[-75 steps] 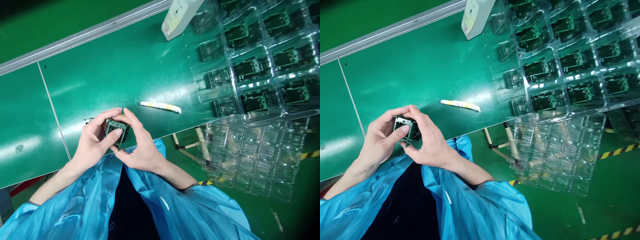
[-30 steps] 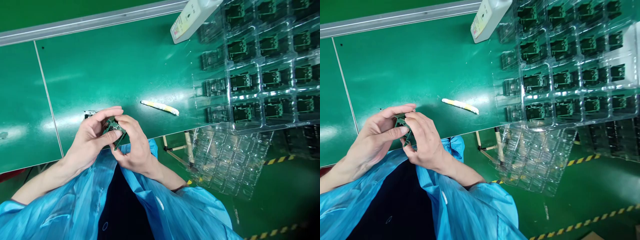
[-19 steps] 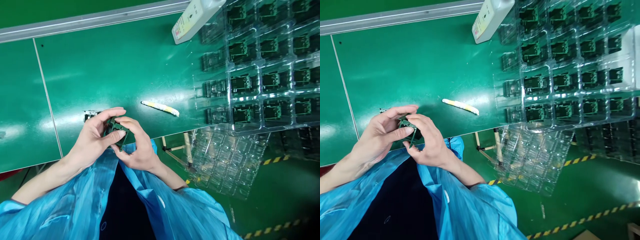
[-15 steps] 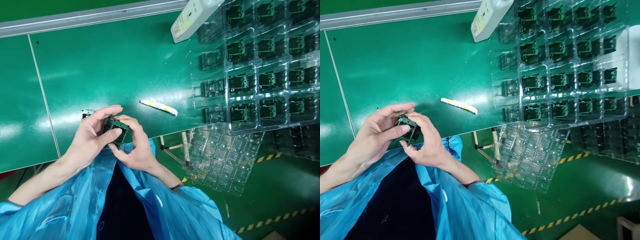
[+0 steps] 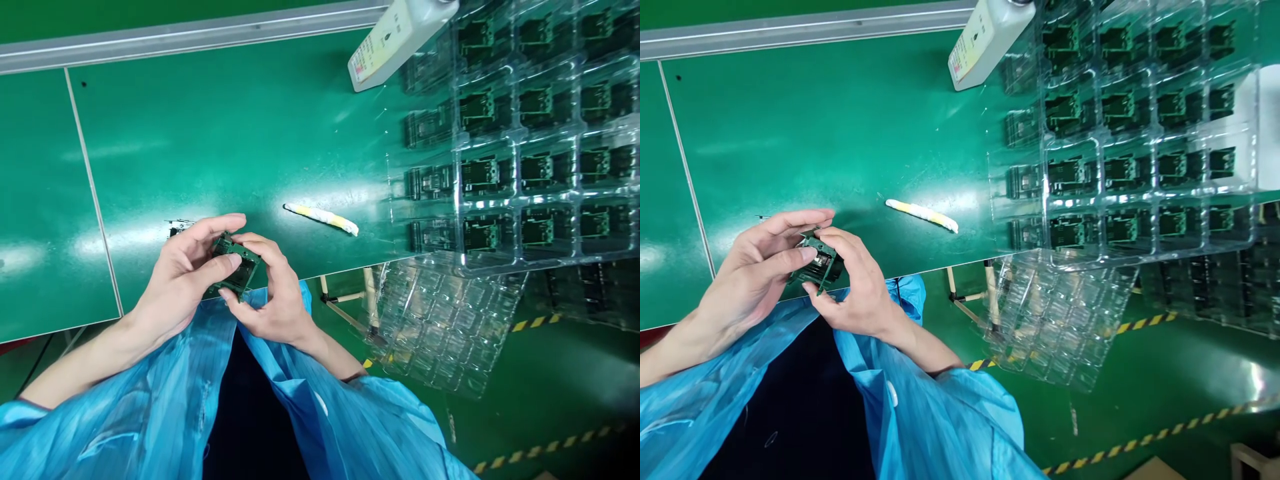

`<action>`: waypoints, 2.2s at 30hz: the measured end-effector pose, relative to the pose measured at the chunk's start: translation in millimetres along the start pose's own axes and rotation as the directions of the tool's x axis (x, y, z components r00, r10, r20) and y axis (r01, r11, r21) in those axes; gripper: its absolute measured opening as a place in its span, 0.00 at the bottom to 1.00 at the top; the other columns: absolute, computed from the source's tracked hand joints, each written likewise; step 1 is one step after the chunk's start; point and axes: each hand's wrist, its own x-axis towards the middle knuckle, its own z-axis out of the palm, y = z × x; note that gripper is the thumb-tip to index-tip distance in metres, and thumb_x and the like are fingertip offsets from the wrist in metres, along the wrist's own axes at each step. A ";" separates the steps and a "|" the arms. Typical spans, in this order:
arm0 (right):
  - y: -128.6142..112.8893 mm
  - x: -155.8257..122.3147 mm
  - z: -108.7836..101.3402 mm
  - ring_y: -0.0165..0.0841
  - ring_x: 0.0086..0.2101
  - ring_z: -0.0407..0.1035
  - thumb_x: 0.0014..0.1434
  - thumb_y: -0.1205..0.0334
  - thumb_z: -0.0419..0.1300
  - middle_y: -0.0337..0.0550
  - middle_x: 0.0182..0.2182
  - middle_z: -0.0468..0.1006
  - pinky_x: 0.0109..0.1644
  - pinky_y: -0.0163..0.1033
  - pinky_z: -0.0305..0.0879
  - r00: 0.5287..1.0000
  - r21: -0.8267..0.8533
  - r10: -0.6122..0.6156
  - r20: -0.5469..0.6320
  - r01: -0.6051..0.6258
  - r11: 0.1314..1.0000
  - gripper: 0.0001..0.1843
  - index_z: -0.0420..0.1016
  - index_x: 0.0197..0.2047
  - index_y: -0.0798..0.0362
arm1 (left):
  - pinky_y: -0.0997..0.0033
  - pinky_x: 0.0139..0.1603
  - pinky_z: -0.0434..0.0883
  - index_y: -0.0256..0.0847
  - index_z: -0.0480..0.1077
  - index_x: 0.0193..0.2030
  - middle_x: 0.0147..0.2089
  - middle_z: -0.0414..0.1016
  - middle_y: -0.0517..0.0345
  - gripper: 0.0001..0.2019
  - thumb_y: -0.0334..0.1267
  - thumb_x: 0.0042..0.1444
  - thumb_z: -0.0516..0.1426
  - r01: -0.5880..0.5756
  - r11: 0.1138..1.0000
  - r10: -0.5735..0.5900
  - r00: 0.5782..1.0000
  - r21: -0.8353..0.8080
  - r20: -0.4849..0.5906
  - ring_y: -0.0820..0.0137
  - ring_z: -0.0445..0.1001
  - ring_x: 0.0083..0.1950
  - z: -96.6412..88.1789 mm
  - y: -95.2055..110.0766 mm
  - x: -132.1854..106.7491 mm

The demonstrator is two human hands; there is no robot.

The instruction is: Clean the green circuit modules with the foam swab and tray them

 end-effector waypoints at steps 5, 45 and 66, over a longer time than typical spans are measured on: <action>2.9 -2.3 -1.8 0.45 0.59 0.71 0.58 0.66 0.64 0.55 0.58 0.74 0.59 0.56 0.74 0.995 -0.125 -0.094 0.016 0.096 0.988 0.36 0.54 0.65 0.47 | 0.68 0.49 0.77 0.44 0.79 0.46 0.56 0.79 0.54 0.18 0.30 0.47 0.66 -0.054 0.999 0.053 0.998 0.007 0.040 0.61 0.75 0.58 -1.2 -5.4 0.1; -19.1 28.8 -11.8 0.48 0.55 0.74 0.66 0.58 0.61 0.62 0.55 0.77 0.56 0.55 0.80 0.936 -0.483 -0.322 0.138 0.348 0.803 0.27 0.63 0.64 0.60 | 0.70 0.51 0.78 0.49 0.70 0.62 0.56 0.78 0.50 0.34 0.50 0.48 0.71 -0.693 0.697 0.639 0.716 0.182 0.280 0.64 0.77 0.57 -88.1 -57.1 33.1; -10.0 20.3 -6.7 0.48 0.56 0.74 0.64 0.59 0.63 0.62 0.54 0.77 0.56 0.54 0.79 0.962 -0.378 -0.260 0.078 0.270 0.885 0.28 0.61 0.63 0.59 | 0.68 0.50 0.79 0.49 0.68 0.64 0.58 0.76 0.48 0.34 0.48 0.52 0.69 -0.701 0.647 0.636 0.713 0.299 0.296 0.61 0.76 0.60 -85.2 -57.6 22.7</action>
